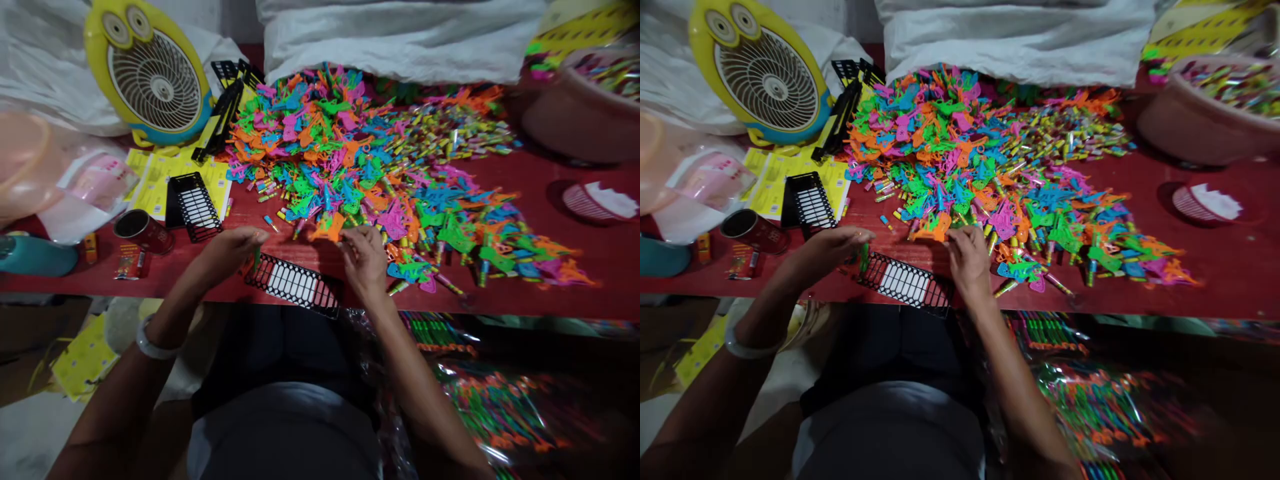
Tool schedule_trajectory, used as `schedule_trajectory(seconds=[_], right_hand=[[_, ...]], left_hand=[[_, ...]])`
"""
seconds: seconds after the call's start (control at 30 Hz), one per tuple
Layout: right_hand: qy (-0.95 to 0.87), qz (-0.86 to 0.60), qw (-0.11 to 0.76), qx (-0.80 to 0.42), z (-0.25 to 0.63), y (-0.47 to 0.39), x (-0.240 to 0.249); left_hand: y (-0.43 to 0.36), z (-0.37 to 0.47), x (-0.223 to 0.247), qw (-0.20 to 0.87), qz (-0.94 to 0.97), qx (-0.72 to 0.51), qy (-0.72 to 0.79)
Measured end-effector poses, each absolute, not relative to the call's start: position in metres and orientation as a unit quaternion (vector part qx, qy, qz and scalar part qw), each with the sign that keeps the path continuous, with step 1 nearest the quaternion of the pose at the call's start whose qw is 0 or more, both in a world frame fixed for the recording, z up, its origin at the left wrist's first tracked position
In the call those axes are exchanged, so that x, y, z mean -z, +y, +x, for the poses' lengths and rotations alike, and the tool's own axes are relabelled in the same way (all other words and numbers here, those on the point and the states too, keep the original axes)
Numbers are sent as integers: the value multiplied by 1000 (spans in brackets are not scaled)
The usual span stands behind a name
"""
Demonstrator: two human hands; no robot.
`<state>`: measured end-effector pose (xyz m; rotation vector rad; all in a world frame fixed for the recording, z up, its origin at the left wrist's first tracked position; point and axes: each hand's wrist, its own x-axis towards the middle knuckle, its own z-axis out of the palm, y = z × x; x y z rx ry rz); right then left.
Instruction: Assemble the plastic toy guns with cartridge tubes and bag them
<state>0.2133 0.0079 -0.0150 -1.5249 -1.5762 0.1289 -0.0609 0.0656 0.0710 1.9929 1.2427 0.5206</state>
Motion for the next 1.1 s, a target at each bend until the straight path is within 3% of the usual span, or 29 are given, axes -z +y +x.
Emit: schedule_trajectory(seconds=[0.1, 0.17, 0.23, 0.4, 0.57, 0.9, 1.1], right_hand=[[-559, -596, 523, -243, 167, -12, 17], [-534, -561, 509, -376, 131, -22, 22], [-543, -540, 483, -424, 104, -27, 29], [-591, -554, 434, -395, 89, -25, 43], [-557, -565, 439, -421, 86, -28, 51], [-552, -634, 435, -324, 60, -31, 44], [-650, -621, 361, -249, 57, -32, 41]], left_hand=[[56, -56, -70, 362, 755, -207, 506], [52, -52, -71, 352, 743, -215, 527], [52, -49, -73, 338, 739, -210, 543], [60, -45, -76, 316, 756, -176, 545], [62, -42, -76, 284, 747, -178, 574], [60, -49, -69, 287, 749, -184, 569], [65, -49, -62, 288, 753, -205, 555]])
